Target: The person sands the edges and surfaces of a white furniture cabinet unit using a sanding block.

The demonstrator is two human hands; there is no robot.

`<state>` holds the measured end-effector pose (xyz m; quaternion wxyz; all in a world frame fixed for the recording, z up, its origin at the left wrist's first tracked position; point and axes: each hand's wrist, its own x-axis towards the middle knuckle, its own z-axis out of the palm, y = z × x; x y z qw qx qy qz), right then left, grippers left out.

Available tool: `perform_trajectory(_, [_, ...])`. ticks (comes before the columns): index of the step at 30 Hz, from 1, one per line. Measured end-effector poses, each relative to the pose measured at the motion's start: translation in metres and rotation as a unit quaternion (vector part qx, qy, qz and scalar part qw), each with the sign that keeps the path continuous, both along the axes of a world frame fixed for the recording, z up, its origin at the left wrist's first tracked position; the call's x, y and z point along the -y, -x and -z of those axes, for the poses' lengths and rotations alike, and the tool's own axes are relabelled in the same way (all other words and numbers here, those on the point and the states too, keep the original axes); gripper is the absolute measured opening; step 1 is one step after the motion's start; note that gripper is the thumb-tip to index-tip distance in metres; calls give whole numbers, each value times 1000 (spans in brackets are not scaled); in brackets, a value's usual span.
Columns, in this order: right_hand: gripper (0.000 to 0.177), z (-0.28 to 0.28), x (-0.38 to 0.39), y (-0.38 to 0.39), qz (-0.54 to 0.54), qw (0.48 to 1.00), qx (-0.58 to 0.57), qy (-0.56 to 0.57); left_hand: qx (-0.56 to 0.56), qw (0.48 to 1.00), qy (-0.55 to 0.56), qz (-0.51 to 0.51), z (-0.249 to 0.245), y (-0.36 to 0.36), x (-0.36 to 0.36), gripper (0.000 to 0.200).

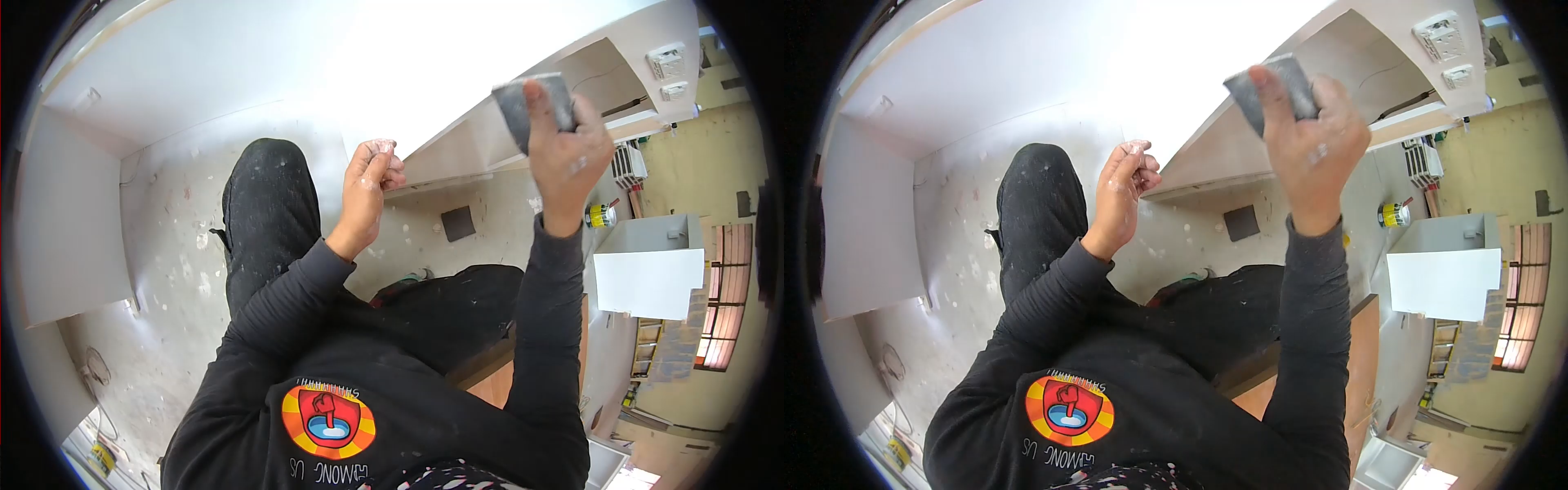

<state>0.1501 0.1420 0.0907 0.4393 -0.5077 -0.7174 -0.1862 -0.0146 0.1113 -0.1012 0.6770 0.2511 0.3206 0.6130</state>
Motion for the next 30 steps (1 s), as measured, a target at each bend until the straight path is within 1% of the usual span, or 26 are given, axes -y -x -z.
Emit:
perform_trajectory(2, [50, -9, -11, 2, -9, 1000, -3, -3, 10, 1000, -5, -27, -4, 1, -1, 30])
perform_trajectory(4, [50, -8, -18, 1, -19, 1000, -4, -6, 21, 999, -2, -34, -10, 6, 0, 30])
perform_trajectory(6, [45, 7, -25, -3, 11, 996, -45, 73, 30, 999, -4, -41, -10, 12, -1, 31])
perform_trajectory(7, [45, 22, -31, -5, 10, 996, -43, 74, 32, 999, -2, -43, -11, 14, -2, 31])
perform_trajectory(9, [40, 72, -41, -9, -94, 992, -60, 64, 35, 998, 4, -55, -14, 18, -1, 32])
perform_trajectory(10, [38, 101, -41, -13, -97, 988, -51, 106, 35, 997, 0, -62, -13, 19, -2, 35])
perform_trajectory(11, [36, 114, -38, -11, -100, 983, -41, 147, 35, 998, 1, -61, -13, 21, -2, 35])
perform_trajectory(12, [36, 118, -39, -15, -100, 983, -40, 148, 44, 997, -2, -68, -14, 23, -3, 36])
perform_trajectory(14, [40, 107, -32, -7, -123, 982, -64, 128, 50, 996, -3, -78, -16, 28, -4, 37])
perform_trajectory(15, [44, 89, -31, -7, -67, 992, -47, 96, 55, 995, -10, -86, -17, 30, -5, 38])
perform_trajectory(16, [47, 58, -26, -5, -6, 997, -30, 68, 58, 994, -12, -89, -18, 30, -2, 39])
perform_trajectory(17, [51, 34, -28, -6, -3, 997, -35, 61, 55, 995, -4, -86, -18, 30, -1, 39])
perform_trajectory(18, [54, 22, -33, -10, -2, 998, -39, 53, 56, 994, -7, -93, -19, 31, -3, 39])
perform_trajectory(21, [54, 36, -47, -23, -15, 998, -20, 66, 67, 992, -9, -107, -23, 36, -6, 40])
perform_trajectory(22, [54, 51, -42, -18, -30, 997, 1, 72, 73, 990, -18, -116, -26, 39, -6, 41])
perform_trajectory(24, [50, 116, -41, -17, -120, 980, -88, 133, 72, 987, -44, -138, -34, 50, -5, 44])
perform_trajectory(26, [43, 183, -38, -29, -85, 979, -41, 180, 64, 980, -85, -171, -39, 68, -8, 48])
perform_trajectory(27, [43, 205, -36, -33, -92, 977, -40, 186, 56, 973, -113, -192, -40, 80, -10, 49])
perform_trajectory(28, [44, 223, -34, -37, -98, 974, -55, 195, 67, 969, -115, -209, -44, 93, -10, 49])
perform_trajectory(29, [45, 228, -32, -33, -102, 971, -69, 203, 78, 964, -117, -226, -47, 107, -10, 50])
perform_trajectory(30, [48, 223, -31, -40, -90, 972, -100, 194, 80, 958, -149, -232, -46, 122, -8, 52])
